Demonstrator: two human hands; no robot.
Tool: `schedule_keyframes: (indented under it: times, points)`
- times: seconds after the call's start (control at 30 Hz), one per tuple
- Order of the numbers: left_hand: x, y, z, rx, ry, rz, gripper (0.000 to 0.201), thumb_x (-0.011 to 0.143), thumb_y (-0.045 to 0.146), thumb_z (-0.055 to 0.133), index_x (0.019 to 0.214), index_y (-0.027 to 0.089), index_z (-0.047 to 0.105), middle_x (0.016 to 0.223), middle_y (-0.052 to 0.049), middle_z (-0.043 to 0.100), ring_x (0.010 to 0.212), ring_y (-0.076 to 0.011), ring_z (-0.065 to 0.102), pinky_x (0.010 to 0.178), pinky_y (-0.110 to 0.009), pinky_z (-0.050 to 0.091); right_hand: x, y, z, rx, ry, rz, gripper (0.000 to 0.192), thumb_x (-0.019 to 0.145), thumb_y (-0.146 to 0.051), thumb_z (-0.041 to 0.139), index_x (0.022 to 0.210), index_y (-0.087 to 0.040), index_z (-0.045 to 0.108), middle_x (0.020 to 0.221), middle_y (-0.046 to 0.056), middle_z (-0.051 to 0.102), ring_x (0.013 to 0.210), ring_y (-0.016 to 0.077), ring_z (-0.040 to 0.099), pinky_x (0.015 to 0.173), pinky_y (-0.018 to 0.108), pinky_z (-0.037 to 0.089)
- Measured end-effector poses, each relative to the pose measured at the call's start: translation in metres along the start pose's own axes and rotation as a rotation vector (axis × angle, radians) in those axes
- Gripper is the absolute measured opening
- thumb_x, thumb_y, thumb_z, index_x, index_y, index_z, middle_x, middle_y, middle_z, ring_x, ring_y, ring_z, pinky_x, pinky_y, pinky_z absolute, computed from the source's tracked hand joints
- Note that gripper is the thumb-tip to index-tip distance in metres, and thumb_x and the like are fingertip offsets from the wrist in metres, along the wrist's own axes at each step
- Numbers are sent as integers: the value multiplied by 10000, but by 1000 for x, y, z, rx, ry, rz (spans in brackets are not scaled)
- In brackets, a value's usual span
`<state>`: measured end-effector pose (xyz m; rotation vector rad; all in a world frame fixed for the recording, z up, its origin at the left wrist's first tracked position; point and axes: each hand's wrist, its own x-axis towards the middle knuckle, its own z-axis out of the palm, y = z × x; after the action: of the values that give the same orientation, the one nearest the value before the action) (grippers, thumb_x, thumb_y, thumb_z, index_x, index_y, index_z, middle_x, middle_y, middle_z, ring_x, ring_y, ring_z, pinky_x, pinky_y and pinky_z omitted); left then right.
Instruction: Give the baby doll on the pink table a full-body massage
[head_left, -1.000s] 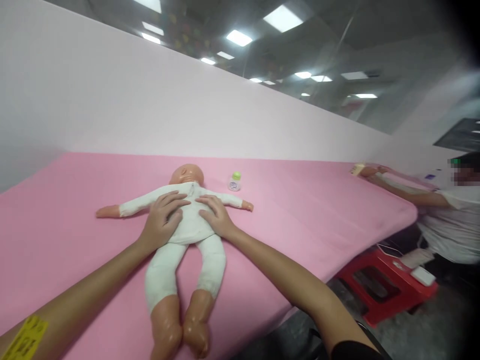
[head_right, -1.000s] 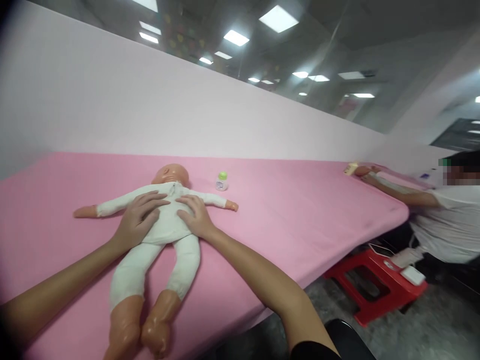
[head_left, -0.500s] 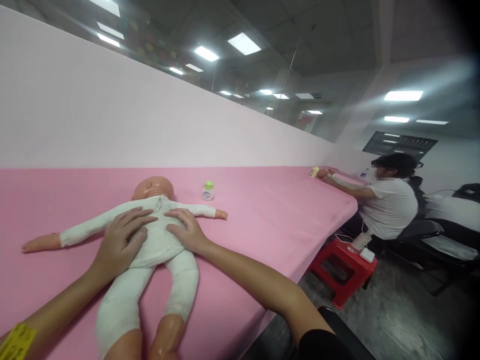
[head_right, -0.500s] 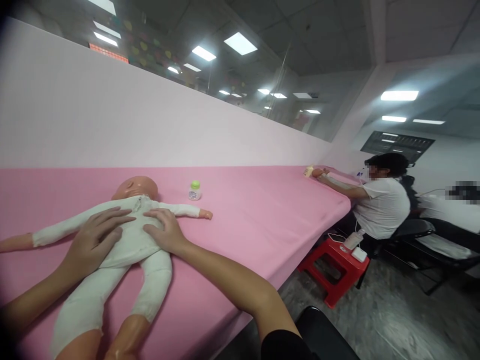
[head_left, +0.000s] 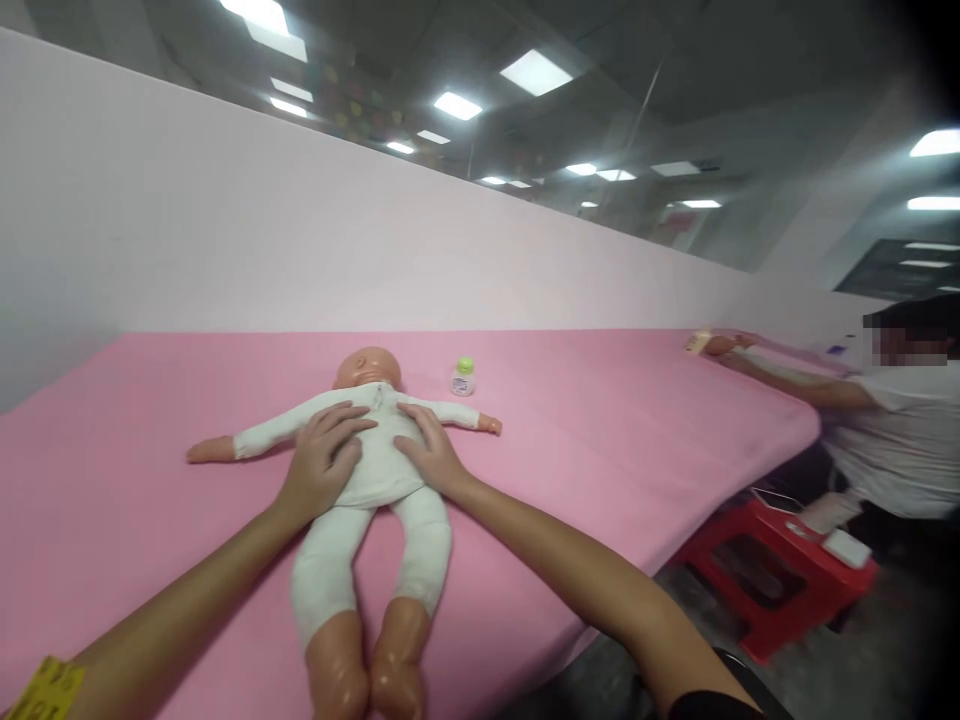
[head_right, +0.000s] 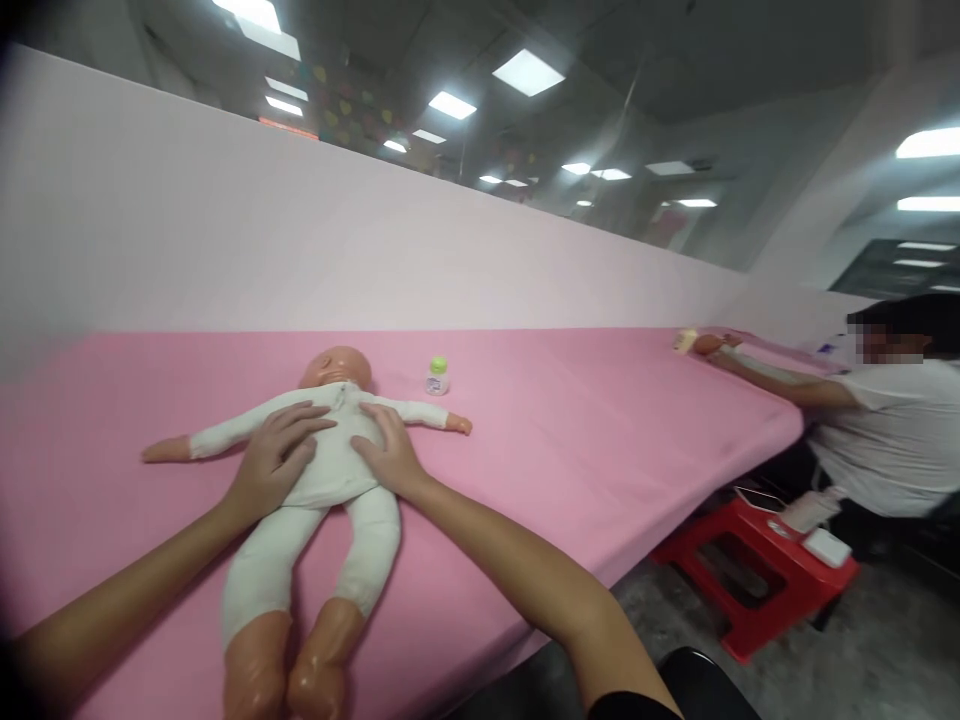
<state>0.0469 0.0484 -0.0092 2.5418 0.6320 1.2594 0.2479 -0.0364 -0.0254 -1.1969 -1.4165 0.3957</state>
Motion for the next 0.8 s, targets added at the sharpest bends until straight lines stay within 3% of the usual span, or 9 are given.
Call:
schedule_keyframes:
  times: [0.4,0.8]
  points:
    - [-6,16,-1,-59,-10,-63,341,949,193,474,1168,258,727,1381,-24,644,1388,-277,470,1198,-542,330,-8,-2,-3,-28,-61,18,376,924,-345,632,1295,-296,665,1381,62,583,1390,253,483,1238,464,326]
    - [-14,21,4,-103,14,-90,331,918,176,509,1155,241,732,1365,-61,655,1369,-281,486,1187,-542,340,-15,3,-8,-96,-100,2,390,955,-408,600,1323,-295,664,1417,79,569,1402,271,470,1233,514,324]
